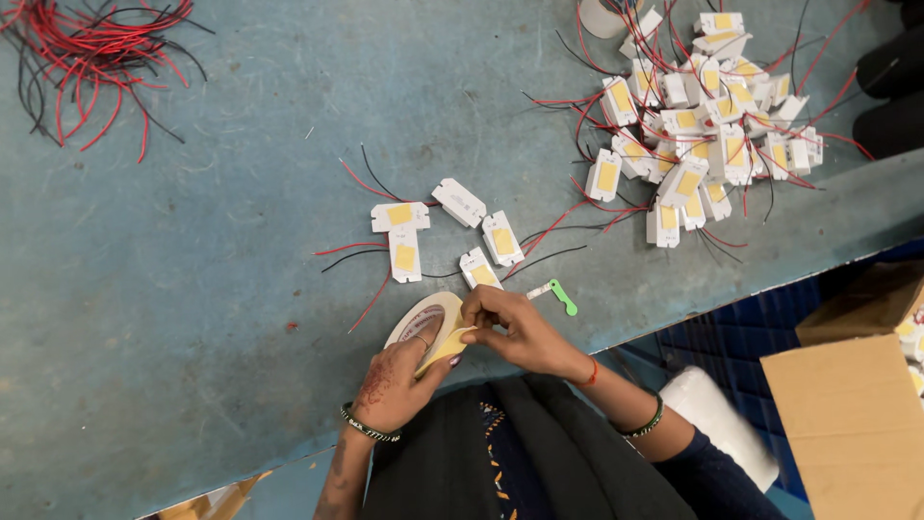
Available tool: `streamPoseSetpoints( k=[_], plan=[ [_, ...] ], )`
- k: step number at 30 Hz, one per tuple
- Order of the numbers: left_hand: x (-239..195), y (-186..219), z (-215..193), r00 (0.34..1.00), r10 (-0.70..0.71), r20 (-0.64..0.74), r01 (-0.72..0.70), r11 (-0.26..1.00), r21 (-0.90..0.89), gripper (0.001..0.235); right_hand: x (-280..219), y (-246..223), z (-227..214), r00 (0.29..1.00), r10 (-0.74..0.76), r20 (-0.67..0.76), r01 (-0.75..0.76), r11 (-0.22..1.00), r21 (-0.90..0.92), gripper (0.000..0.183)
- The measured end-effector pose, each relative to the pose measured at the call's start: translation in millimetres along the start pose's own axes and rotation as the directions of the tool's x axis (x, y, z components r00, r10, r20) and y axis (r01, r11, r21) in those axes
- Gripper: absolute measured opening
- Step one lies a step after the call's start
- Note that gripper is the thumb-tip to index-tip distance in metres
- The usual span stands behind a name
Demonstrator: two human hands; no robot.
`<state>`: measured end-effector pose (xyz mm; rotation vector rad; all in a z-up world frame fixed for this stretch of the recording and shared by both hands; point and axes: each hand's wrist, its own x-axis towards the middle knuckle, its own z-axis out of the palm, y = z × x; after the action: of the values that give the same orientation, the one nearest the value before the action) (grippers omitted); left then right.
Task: The person applies pieces of yellow tape to small white LED modules on a workbench. They repeatedly tear tape from a roll, place it on each module, and set the finished units aside. Another person is visible in the background cutting wires.
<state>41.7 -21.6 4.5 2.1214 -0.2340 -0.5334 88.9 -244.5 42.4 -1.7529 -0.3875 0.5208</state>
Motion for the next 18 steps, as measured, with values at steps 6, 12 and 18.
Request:
streamPoseSetpoints(
  k=[6, 12, 18],
  plan=[
    [1, 10, -8, 0.961, 0.253, -0.109, -0.246, 0.966, 0.077, 0.059, 0, 2, -9, 0.991, -0.104, 0.09, 0.122, 0.967, -0.222, 0.015],
    [-31, -18, -24, 0.998, -0.029, 0.056, 0.022, 0.992, 0.121, 0.07, 14, 21, -100, 0.89, -0.345, -0.297, 0.174, 0.86, -0.48, 0.014],
    [-42, -49, -32, 0.966, -0.12, -0.227, 0.162, 0.971, 0.175, 0.07, 53, 78, -125, 0.816, 0.039, -0.577, -0.062, 0.998, -0.021, 0.014]
  ],
)
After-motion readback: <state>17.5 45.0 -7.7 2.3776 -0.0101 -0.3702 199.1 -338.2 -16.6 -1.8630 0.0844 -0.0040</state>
